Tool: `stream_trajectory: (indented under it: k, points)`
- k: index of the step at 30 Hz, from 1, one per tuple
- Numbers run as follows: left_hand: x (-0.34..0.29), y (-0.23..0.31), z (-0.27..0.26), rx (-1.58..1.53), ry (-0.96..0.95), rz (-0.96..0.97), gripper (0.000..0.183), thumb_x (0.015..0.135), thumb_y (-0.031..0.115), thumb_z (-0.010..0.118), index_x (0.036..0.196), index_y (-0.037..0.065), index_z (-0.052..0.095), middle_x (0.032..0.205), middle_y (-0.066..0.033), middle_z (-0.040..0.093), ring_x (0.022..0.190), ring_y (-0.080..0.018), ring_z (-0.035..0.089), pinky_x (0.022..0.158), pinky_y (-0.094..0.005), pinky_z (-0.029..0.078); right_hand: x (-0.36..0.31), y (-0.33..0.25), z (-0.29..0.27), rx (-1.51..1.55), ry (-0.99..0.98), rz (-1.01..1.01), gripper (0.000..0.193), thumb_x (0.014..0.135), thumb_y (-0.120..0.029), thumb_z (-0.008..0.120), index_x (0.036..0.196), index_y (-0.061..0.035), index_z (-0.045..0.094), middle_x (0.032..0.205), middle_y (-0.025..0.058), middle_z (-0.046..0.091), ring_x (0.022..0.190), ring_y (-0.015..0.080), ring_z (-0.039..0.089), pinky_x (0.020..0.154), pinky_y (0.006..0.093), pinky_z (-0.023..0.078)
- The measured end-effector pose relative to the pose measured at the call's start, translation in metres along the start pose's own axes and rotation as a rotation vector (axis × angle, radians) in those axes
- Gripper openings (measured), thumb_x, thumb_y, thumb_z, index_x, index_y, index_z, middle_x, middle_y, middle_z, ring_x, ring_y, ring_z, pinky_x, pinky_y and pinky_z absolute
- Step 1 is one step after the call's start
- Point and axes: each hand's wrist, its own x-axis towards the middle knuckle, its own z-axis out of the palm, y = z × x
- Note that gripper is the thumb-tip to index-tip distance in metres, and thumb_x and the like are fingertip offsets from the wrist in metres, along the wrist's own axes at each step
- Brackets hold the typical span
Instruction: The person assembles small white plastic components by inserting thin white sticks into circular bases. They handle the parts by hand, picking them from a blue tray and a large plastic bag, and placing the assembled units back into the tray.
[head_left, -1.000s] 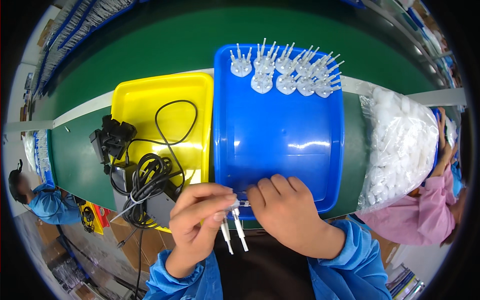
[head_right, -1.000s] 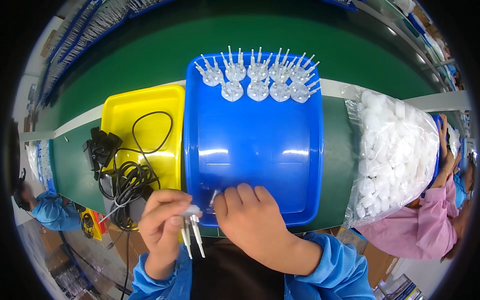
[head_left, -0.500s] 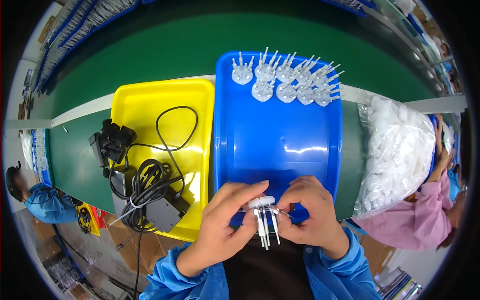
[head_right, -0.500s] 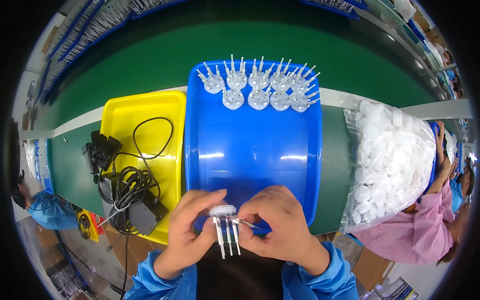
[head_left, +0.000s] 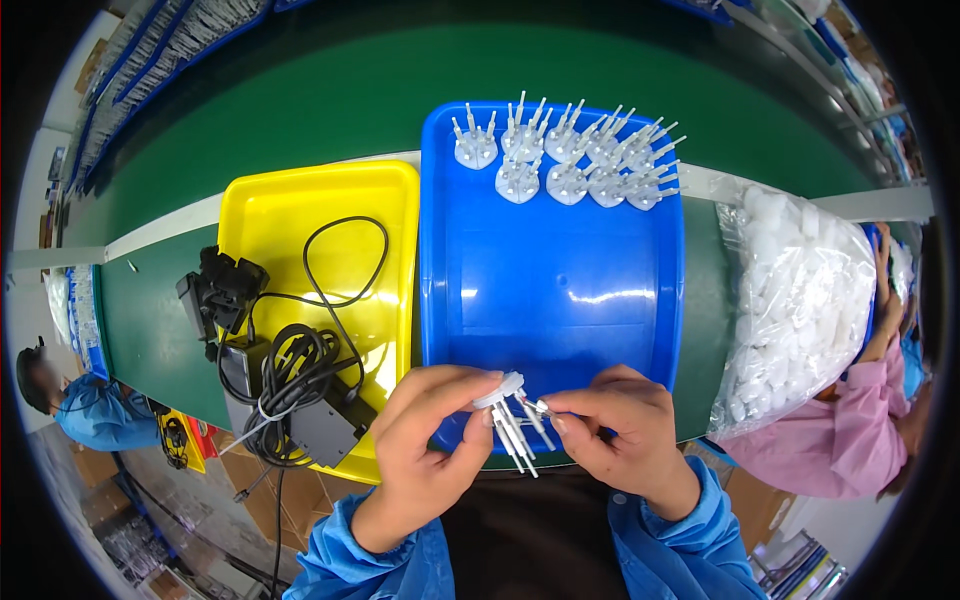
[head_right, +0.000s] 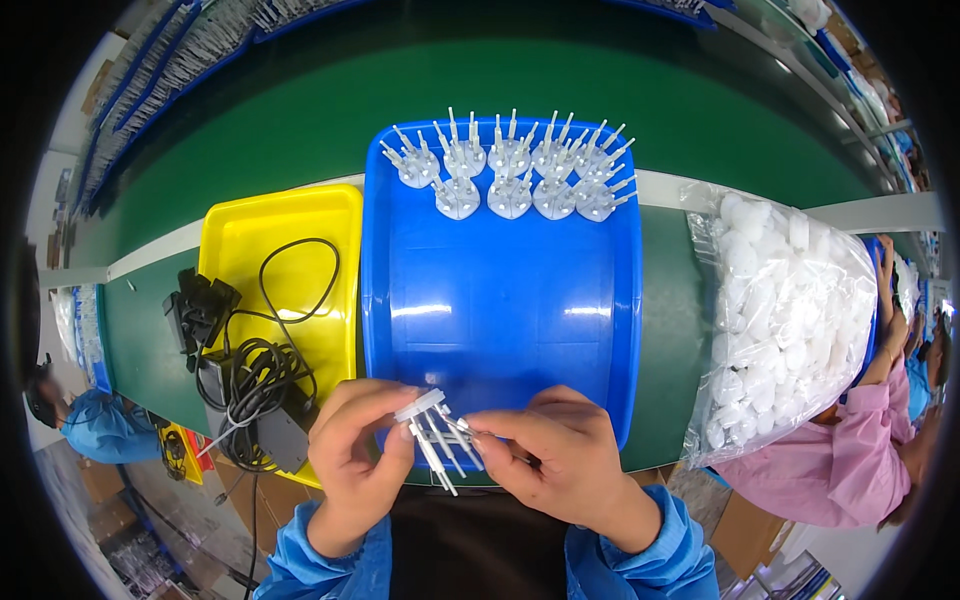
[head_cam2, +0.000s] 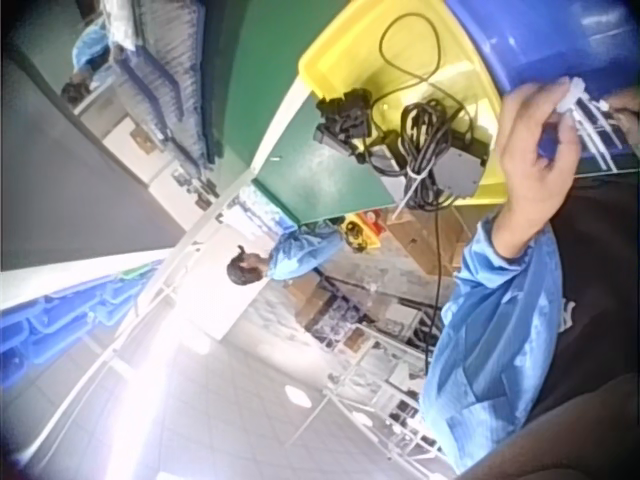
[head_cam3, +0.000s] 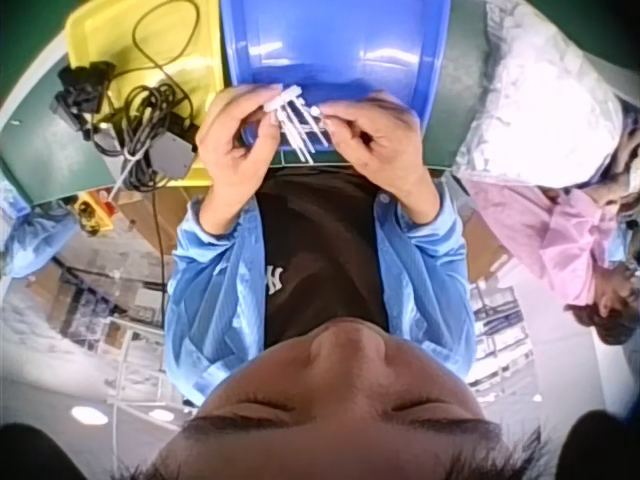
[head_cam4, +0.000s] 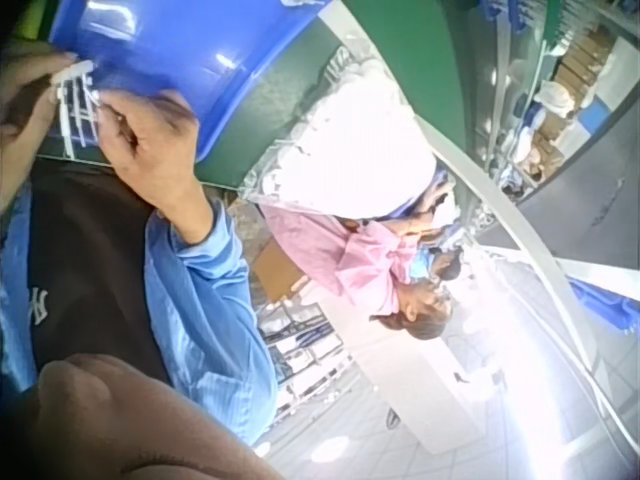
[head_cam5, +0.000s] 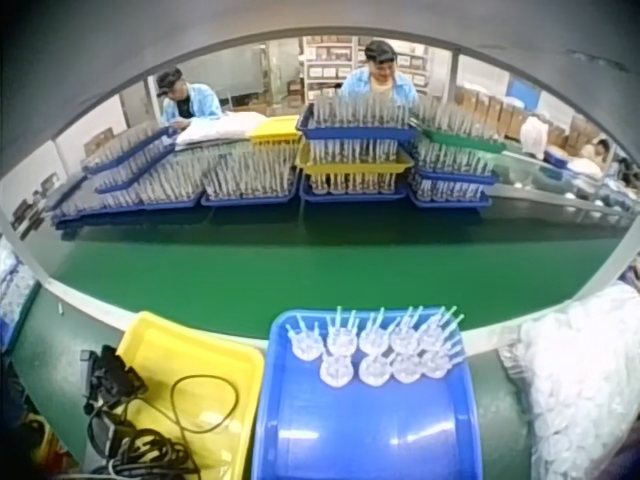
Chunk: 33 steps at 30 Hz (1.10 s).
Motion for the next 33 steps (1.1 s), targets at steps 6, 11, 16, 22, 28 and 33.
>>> stream_trajectory:
  k: [6,11,16,22,28,33]
  points:
    - [0.001,0.002,0.002,0.011,-0.003,-0.005,0.035,0.089,-0.007,0.081,0.123,0.001,0.082,0.116,-0.0167,0.077,0.096,-0.0266,0.076,0.085,-0.0342,0.061,0.002,-0.001,0.001,0.014,0.007,0.038,0.017,0.090,-0.007,0.085,0.107,-0.0069,0.087,0.062,0.0007,0.069,0.058,0.0181,0.066,0.070,0.0345,0.053]
    - [0.004,0.003,0.002,0.101,-0.042,0.062,0.034,0.089,-0.006,0.082,0.122,0.001,0.082,0.116,-0.0166,0.077,0.100,-0.0294,0.077,0.087,-0.0357,0.062,0.003,-0.001,0.006,0.026,0.019,0.053,0.018,0.091,-0.010,0.089,0.109,-0.0105,0.086,0.066,0.0021,0.070,0.057,0.0193,0.067,0.064,0.0331,0.051]
    - [0.003,0.002,0.000,0.071,-0.069,0.023,0.036,0.089,-0.005,0.081,0.125,0.002,0.081,0.124,-0.0177,0.080,0.108,-0.0311,0.079,0.091,-0.0367,0.063,0.006,-0.004,0.002,-0.155,-0.057,0.020,0.013,0.092,-0.018,0.090,0.102,-0.0117,0.084,0.072,0.0012,0.076,0.062,0.0196,0.072,0.067,0.0349,0.052]
    - [0.005,0.001,0.005,0.243,-0.113,0.121,0.040,0.089,-0.005,0.081,0.128,0.003,0.080,0.120,-0.0151,0.084,0.099,-0.0305,0.081,0.086,-0.0362,0.065,0.005,-0.012,0.010,-0.426,0.086,-0.058,0.016,0.090,-0.022,0.091,0.099,-0.0124,0.082,0.076,-0.0016,0.078,0.064,0.0167,0.073,0.069,0.0344,0.050]
    - [0.000,0.007,0.005,0.197,-0.113,-0.002,0.038,0.090,-0.006,0.082,0.127,0.001,0.081,0.110,-0.0155,0.085,0.087,-0.0284,0.083,0.079,-0.0342,0.066,0.001,-0.018,0.011,-0.635,0.131,-0.121,0.015,0.089,-0.020,0.091,0.101,-0.0139,0.083,0.078,-0.0043,0.078,0.062,0.0146,0.070,0.077,0.0354,0.047]
    - [-0.008,0.013,0.012,0.114,-0.069,-0.095,0.036,0.092,-0.006,0.082,0.127,0.000,0.081,0.104,-0.0155,0.085,0.084,-0.0269,0.083,0.078,-0.0338,0.065,-0.003,-0.011,0.016,-0.671,0.132,-0.241,0.019,0.093,-0.021,0.084,0.110,-0.0128,0.081,0.083,-0.0055,0.074,0.065,0.0123,0.067,0.078,0.0335,0.048]
